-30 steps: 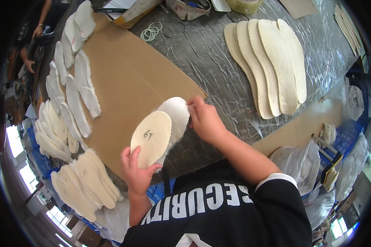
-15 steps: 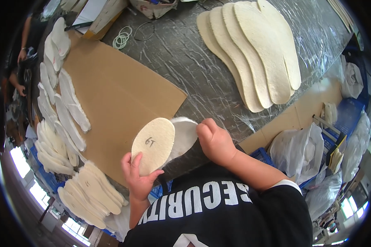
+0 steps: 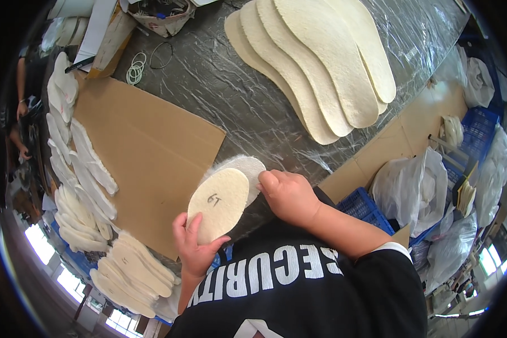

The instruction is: The person is assembling white fuzzy lining onto shoe insole components by hand.

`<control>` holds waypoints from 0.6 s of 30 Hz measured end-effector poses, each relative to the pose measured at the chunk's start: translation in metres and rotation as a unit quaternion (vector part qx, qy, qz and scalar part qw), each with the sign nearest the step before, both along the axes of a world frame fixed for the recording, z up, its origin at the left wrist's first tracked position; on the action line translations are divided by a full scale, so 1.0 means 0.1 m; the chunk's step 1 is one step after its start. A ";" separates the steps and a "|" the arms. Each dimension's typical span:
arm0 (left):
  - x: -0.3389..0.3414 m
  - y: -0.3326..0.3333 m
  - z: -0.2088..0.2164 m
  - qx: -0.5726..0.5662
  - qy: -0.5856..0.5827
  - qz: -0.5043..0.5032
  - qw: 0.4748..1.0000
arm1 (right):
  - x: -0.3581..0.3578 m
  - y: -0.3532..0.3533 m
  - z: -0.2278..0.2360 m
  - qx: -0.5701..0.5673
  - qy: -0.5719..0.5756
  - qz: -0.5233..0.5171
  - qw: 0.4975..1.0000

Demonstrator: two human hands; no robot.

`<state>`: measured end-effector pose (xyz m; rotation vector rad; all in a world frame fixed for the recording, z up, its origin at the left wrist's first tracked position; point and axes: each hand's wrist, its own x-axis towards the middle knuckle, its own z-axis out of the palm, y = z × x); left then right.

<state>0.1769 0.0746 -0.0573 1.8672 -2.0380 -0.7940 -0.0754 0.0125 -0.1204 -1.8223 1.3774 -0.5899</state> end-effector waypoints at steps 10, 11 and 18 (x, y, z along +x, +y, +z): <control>-0.18 -0.16 -0.04 -0.034 -0.018 -0.039 0.999 | -0.13 -0.22 0.21 0.377 -0.169 -0.106 0.905; -0.19 -0.16 -0.05 -0.034 -0.018 -0.041 0.998 | -0.13 -0.21 0.21 0.377 -0.170 -0.108 0.904; -0.21 -0.17 -0.09 -0.029 -0.049 -0.053 0.997 | -0.15 -0.21 0.16 0.378 -0.194 -0.105 0.899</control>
